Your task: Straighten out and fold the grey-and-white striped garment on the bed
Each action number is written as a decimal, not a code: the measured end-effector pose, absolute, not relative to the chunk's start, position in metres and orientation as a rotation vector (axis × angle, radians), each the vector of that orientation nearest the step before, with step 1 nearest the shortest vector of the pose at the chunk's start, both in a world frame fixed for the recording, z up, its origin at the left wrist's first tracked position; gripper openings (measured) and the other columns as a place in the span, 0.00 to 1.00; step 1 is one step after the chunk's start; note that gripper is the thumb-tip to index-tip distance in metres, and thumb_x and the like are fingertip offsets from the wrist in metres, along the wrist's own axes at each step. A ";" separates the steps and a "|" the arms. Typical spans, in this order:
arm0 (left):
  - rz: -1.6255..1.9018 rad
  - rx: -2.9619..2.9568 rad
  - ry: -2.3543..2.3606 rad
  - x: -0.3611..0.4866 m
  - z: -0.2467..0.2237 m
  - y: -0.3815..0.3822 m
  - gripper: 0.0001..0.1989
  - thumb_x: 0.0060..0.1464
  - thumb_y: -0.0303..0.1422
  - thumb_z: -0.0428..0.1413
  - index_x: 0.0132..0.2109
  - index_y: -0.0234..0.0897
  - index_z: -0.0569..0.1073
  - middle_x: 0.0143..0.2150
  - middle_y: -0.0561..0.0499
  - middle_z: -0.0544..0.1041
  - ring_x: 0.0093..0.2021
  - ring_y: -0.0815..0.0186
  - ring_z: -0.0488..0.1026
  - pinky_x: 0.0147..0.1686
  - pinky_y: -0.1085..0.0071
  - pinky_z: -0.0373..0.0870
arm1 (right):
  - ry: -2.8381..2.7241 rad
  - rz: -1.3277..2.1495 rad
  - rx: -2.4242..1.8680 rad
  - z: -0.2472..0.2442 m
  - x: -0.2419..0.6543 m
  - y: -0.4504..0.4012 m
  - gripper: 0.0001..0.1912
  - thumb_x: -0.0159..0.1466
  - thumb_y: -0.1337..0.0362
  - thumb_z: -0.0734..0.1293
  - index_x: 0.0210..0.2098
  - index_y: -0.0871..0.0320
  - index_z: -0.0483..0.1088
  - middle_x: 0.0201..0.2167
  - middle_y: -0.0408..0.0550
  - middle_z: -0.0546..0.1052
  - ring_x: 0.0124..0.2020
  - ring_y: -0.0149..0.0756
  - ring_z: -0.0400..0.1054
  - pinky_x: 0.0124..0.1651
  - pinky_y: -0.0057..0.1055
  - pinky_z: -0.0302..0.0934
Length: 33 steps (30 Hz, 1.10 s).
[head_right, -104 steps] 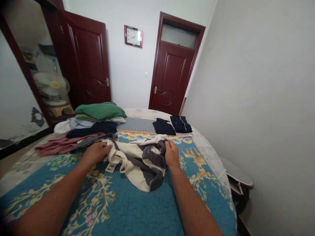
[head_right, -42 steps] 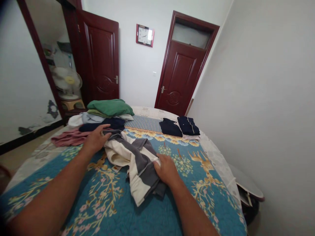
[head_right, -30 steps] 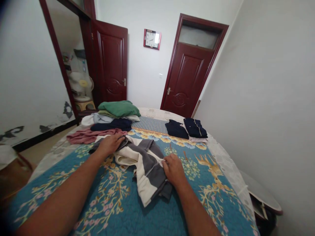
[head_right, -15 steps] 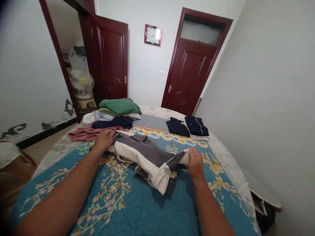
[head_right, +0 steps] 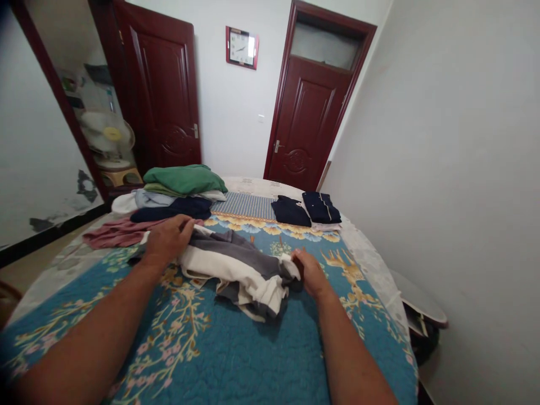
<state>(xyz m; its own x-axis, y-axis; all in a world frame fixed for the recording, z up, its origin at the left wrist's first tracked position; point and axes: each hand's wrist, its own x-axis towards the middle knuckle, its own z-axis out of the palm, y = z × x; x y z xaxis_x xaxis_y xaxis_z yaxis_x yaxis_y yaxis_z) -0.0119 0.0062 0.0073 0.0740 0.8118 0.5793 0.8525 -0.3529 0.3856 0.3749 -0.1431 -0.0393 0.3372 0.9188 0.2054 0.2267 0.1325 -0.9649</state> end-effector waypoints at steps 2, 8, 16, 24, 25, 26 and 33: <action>-0.936 -2.538 -1.686 0.006 0.008 -0.002 0.19 0.68 0.45 0.49 0.45 0.42 0.81 0.42 0.43 0.84 0.45 0.50 0.80 0.46 0.60 0.69 | -1.129 0.887 -1.394 -0.043 0.371 -0.142 0.26 0.64 0.40 0.65 0.28 0.57 0.75 0.24 0.48 0.77 0.25 0.39 0.69 0.29 0.33 0.62; -0.326 -2.720 -1.863 0.035 -0.012 -0.017 0.25 0.60 0.48 0.59 0.59 0.41 0.78 0.54 0.34 0.84 0.54 0.40 0.81 0.48 0.55 0.73 | -1.315 0.512 -1.693 -0.056 0.366 -0.132 0.21 0.59 0.52 0.73 0.46 0.59 0.81 0.34 0.49 0.83 0.35 0.42 0.75 0.42 0.36 0.66; -0.834 -2.397 -2.135 0.024 -0.016 -0.002 0.55 0.56 0.57 0.60 0.79 0.31 0.50 0.72 0.25 0.68 0.69 0.37 0.70 0.62 0.51 0.69 | -1.822 0.323 -1.744 -0.049 0.349 -0.139 0.14 0.69 0.61 0.69 0.50 0.56 0.83 0.44 0.54 0.83 0.47 0.44 0.76 0.53 0.36 0.65; -1.572 -2.438 -2.364 0.007 -0.018 0.012 0.25 0.59 0.48 0.59 0.56 0.38 0.79 0.37 0.48 0.84 0.33 0.60 0.81 0.33 0.69 0.74 | -1.755 0.256 -1.663 -0.049 0.344 -0.138 0.09 0.66 0.69 0.66 0.39 0.56 0.80 0.39 0.50 0.81 0.43 0.41 0.74 0.50 0.35 0.65; -1.566 -2.477 -2.376 0.009 -0.019 0.010 0.22 0.59 0.46 0.60 0.54 0.38 0.80 0.34 0.49 0.83 0.31 0.61 0.80 0.30 0.70 0.72 | -1.713 0.288 -1.695 -0.051 0.343 -0.136 0.09 0.66 0.69 0.67 0.42 0.57 0.80 0.40 0.50 0.81 0.43 0.41 0.75 0.50 0.35 0.65; -1.575 -2.496 -2.378 0.011 -0.019 0.009 0.20 0.58 0.44 0.60 0.53 0.38 0.81 0.33 0.49 0.83 0.31 0.61 0.80 0.29 0.71 0.71 | -1.669 0.327 -1.726 -0.054 0.343 -0.134 0.11 0.66 0.67 0.67 0.46 0.57 0.80 0.42 0.50 0.81 0.43 0.42 0.75 0.51 0.36 0.65; -2.484 -2.090 -2.077 0.000 -0.015 0.023 0.34 0.56 0.33 0.60 0.70 0.40 0.68 0.62 0.41 0.79 0.47 0.61 0.82 0.28 0.75 0.76 | -1.700 0.354 -1.715 -0.059 0.340 -0.126 0.10 0.65 0.67 0.69 0.42 0.56 0.81 0.38 0.48 0.79 0.42 0.41 0.73 0.50 0.36 0.64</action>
